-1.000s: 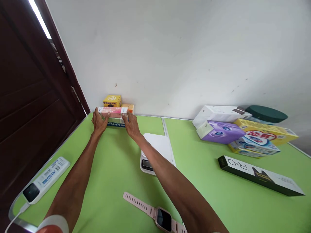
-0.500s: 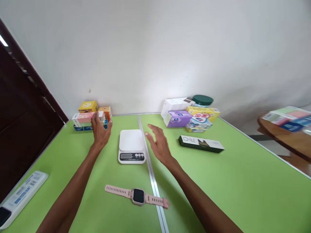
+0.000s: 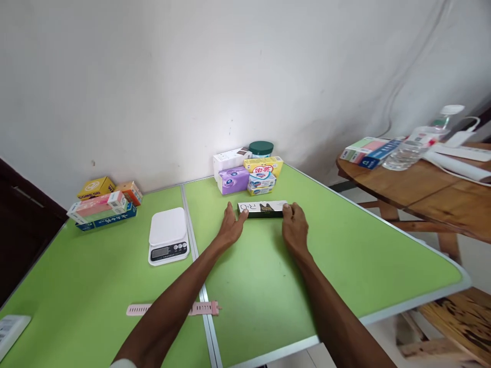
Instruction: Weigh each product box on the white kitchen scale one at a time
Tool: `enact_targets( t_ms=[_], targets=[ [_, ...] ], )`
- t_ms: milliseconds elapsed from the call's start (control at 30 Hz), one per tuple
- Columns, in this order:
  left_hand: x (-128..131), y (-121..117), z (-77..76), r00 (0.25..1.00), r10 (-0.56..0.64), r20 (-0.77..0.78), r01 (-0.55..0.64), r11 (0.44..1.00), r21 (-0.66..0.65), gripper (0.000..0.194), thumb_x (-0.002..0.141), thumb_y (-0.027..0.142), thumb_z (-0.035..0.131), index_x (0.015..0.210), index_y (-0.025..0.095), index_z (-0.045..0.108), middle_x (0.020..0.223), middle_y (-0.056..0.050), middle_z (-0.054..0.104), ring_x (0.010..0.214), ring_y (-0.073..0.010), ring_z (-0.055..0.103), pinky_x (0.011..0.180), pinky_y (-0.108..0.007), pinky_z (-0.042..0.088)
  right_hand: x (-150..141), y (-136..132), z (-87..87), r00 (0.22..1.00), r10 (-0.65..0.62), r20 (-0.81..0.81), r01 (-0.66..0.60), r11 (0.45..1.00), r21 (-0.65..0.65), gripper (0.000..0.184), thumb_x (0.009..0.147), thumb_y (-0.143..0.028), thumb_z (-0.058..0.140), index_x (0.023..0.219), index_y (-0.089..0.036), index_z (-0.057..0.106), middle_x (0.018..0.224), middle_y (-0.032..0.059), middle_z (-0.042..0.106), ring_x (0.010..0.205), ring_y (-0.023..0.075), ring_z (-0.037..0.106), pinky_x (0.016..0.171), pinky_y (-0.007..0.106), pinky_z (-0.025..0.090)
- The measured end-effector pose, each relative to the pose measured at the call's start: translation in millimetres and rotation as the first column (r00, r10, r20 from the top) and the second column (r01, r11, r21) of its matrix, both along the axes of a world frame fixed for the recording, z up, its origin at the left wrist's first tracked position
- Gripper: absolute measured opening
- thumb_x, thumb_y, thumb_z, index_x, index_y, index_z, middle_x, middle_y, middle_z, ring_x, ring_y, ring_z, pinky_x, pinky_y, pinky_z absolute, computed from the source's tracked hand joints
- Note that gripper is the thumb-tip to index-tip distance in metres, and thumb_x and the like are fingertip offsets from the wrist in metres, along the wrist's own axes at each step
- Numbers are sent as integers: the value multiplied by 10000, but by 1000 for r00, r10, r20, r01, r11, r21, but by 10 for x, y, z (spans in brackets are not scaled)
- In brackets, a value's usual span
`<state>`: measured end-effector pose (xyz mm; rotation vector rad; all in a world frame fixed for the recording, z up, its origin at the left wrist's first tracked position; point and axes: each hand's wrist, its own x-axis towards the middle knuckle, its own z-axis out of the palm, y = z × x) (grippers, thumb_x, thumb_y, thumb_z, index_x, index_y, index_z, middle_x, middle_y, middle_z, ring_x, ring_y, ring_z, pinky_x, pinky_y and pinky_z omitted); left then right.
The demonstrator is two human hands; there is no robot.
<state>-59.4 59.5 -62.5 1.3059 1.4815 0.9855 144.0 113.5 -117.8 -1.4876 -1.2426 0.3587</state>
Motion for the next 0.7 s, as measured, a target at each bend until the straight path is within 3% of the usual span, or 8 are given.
enact_targets(
  t_ms=[167, 333, 533, 633, 700],
  targets=[
    [244, 92, -48, 996, 86, -16, -87, 996, -18, 1079, 978, 738, 523, 1749, 78, 155, 1847, -209, 143, 1731, -295, 111, 1387, -368, 163, -211, -138, 81, 997, 9, -70, -11, 1000, -29, 971, 934, -905, 253, 1342, -118, 650, 1373, 284, 673, 1295, 400, 585, 1166, 603, 412],
    [76, -111, 72, 990, 140, 21, -140, 990, -17, 1041, 991, 750, 504, 1754, 122, 175, 1856, -172, 132, 1732, -296, 104, 1395, -394, 132, -328, -384, 268, 985, 60, -160, -78, 991, -105, 881, 939, -883, 278, 1257, -170, 685, 1281, 228, 736, 1174, 382, 649, 1079, 569, 471],
    [-558, -608, 474, 962, 274, -9, -269, 950, 158, 1006, 973, 763, 559, 1752, 213, 238, 1866, -112, 129, 1733, -314, 75, 1402, -434, 130, -973, -627, 540, 939, 236, -249, -235, 971, 35, 819, 1006, -786, 376, 1457, -156, 642, 1525, 214, 657, 1400, 354, 605, 1193, 522, 443],
    [-1039, -898, 615, 923, 382, -45, -368, 911, 188, 950, 974, 791, 524, 1734, 272, 290, 1868, -88, 134, 1722, -348, 152, 1398, -515, 144, -1480, -721, 633, 890, 382, -249, -364, 924, 115, 799, 1020, -774, 415, 1488, -167, 640, 1556, 195, 644, 1443, 349, 592, 1232, 540, 432],
    [-1372, -1063, 622, 884, 462, -65, -443, 875, 194, 947, 978, 782, 519, 1733, 254, 295, 1861, -110, 165, 1709, -366, 207, 1390, -551, 165, -1818, -783, 649, 847, 475, -237, -451, 880, 150, 810, 1018, -784, 432, 1501, -168, 639, 1563, 196, 640, 1466, 350, 583, 1250, 546, 429]
  ],
)
